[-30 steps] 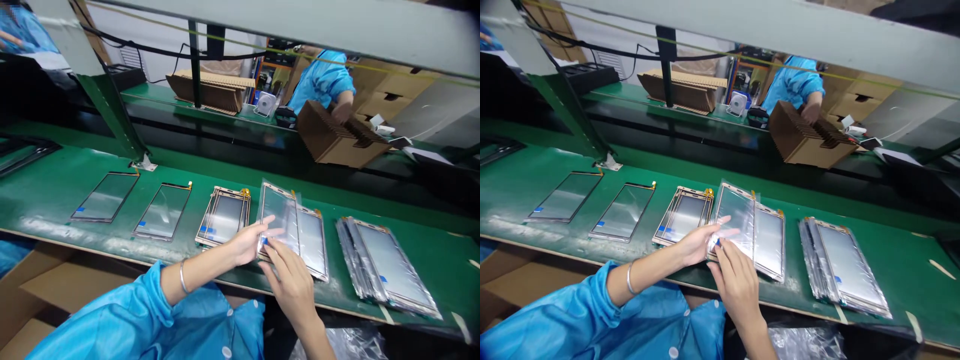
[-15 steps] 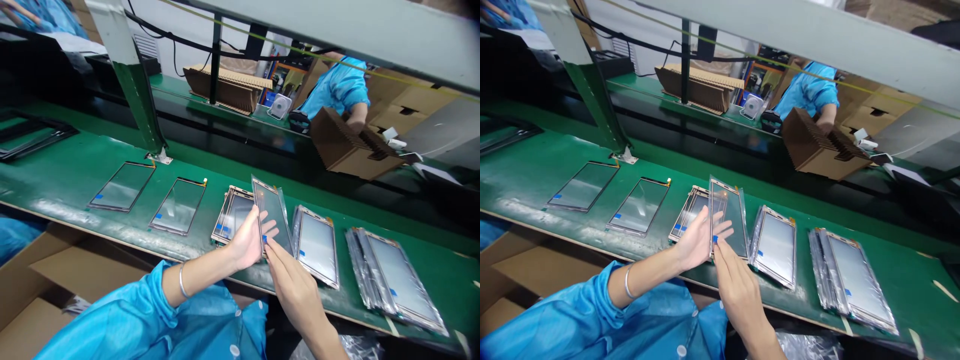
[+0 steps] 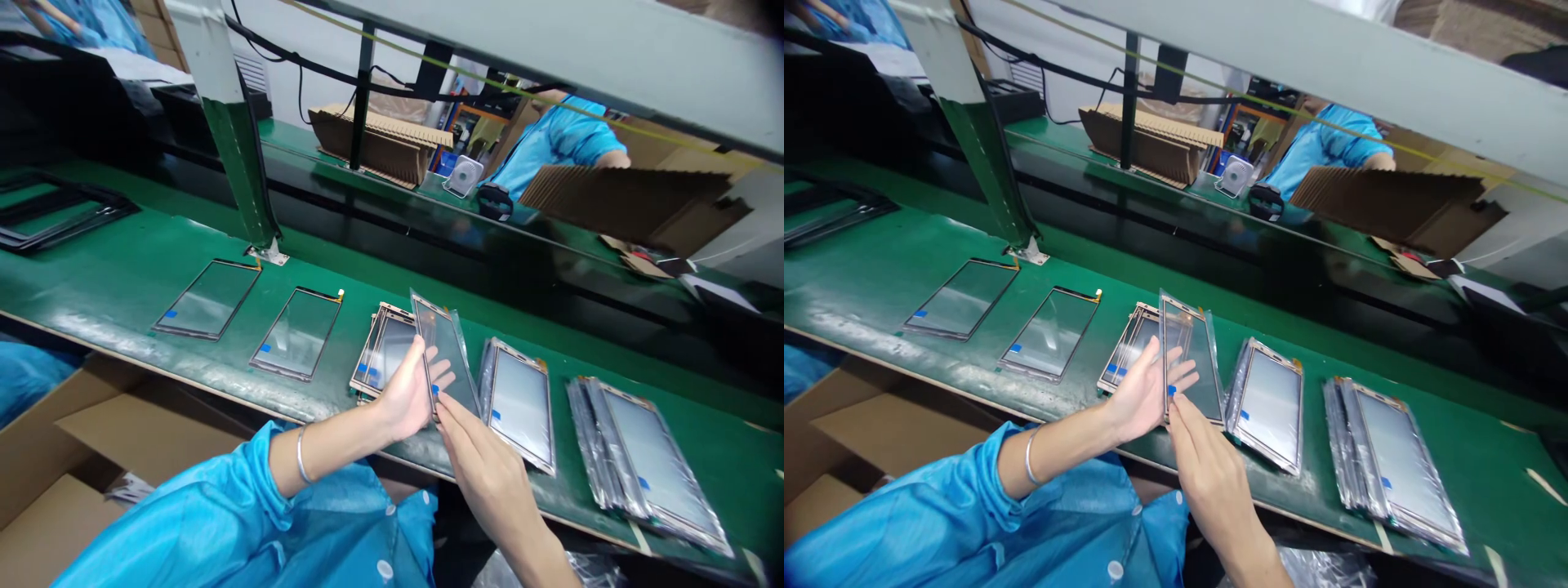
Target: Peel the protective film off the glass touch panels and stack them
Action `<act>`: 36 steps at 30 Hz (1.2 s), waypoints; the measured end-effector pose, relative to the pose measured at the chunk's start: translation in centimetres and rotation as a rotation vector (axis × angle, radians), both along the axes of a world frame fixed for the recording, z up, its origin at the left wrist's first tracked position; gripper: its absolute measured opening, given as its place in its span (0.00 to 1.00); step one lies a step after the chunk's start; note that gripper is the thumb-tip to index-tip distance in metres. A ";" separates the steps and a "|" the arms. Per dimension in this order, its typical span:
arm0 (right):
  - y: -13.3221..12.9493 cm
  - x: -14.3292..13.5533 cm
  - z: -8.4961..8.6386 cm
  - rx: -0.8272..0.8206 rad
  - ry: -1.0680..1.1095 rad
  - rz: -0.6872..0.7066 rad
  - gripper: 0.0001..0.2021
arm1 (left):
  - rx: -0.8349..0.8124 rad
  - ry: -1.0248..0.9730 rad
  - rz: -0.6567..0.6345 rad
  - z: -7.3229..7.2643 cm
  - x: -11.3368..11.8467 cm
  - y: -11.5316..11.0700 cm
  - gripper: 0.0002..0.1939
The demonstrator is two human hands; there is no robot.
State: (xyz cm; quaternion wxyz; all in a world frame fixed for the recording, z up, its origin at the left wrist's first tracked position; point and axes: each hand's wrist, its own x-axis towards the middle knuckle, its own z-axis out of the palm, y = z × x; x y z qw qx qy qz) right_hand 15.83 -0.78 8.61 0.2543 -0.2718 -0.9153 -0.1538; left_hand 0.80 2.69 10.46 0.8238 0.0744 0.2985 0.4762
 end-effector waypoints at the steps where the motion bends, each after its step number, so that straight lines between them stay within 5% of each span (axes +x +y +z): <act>1: 0.0 0.1 0.0 0.007 -0.003 0.002 0.19 | 0.002 0.005 0.003 0.0 0.1 0.0 0.38; 25: -0.2 -0.2 -0.1 0.011 0.046 -0.040 0.12 | 0.005 0.052 0.075 -0.3 0.9 -0.3 0.37; 28: 0.5 -0.4 -0.4 -0.279 0.281 -0.045 0.09 | 0.066 0.077 0.061 -1.0 1.0 -0.6 0.35; 33: 5.1 2.5 -0.4 -1.078 0.973 -0.174 0.09 | 0.219 0.146 -0.048 -3.3 1.0 -1.7 0.36; 35: 8.0 6.6 0.4 -1.030 1.212 -0.305 0.10 | 0.227 0.164 -0.123 -4.1 0.6 -2.2 0.30; 36: 9.4 9.2 0.9 -0.828 1.292 -0.411 0.10 | 0.227 0.180 -0.146 -4.5 0.2 -2.4 0.27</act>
